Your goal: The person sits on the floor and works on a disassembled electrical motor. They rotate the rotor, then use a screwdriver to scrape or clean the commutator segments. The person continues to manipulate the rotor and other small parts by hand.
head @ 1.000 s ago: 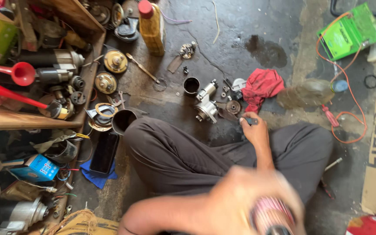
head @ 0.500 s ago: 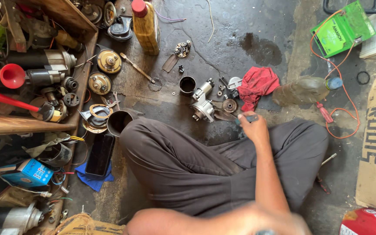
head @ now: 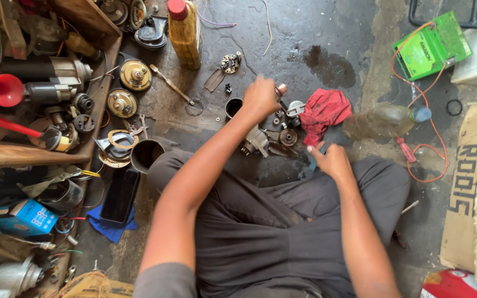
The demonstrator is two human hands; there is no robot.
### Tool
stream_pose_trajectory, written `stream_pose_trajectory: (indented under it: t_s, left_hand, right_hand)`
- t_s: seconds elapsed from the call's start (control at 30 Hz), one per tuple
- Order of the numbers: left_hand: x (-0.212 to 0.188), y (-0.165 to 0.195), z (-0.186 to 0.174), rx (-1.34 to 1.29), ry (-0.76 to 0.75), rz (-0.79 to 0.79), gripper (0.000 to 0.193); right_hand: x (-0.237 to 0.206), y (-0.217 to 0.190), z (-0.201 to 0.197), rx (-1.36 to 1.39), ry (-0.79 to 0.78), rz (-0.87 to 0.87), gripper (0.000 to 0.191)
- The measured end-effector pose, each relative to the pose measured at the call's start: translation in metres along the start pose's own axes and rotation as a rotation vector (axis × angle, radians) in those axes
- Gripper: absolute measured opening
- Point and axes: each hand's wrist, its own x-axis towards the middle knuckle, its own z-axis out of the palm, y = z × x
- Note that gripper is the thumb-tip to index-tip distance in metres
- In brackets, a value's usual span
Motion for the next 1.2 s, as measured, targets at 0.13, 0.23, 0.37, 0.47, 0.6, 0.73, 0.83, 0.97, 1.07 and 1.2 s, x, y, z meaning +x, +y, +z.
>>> stream_pose_trajectory:
  t_s: [0.13,0.23,0.37,0.47,0.6,0.73,0.83,0.97,1.07,1.2]
  left_hand:
    - [0.033,-0.020,0.023,-0.013,0.073,-0.033,0.044]
    - [0.043,-0.029,0.035,-0.018,0.060,-0.060,0.042]
    - [0.047,-0.036,0.044,0.041,0.058,-0.081,0.041]
    - [0.048,-0.039,0.048,0.045,0.082,-0.102,0.040]
    - [0.043,-0.034,0.046,0.061,0.102,-0.124,0.034]
    - [0.022,-0.002,0.027,0.344,0.296,-0.069,0.021]
    - [-0.010,0.050,-0.002,0.337,0.316,0.138,0.008]
    - [-0.180,0.138,-0.096,0.272,0.442,0.816,0.014]
    - [-0.253,0.170,-0.165,0.221,0.482,1.056,0.015]
    - [-0.222,0.152,-0.159,0.241,0.541,1.101,0.017]
  right_hand:
    - [0.008,0.002,0.014,-0.090,0.089,-0.015,0.049]
    - [0.010,-0.002,0.015,-0.071,-0.036,-0.021,0.043]
    - [0.014,-0.009,0.014,-0.138,-0.085,0.006,0.043]
    - [0.013,-0.012,0.012,-0.094,-0.079,-0.010,0.036]
    - [0.012,-0.008,0.014,-0.080,-0.067,-0.006,0.034]
    - [0.015,0.001,0.020,-0.042,-0.068,0.082,0.034]
    - [0.019,0.009,0.026,-0.083,0.075,-0.013,0.038]
    - [0.020,0.014,0.031,-0.009,0.131,0.057,0.037]
    - [0.020,0.017,0.033,0.024,0.183,0.069,0.042]
    - [0.022,0.023,0.037,0.028,0.279,-0.066,0.047]
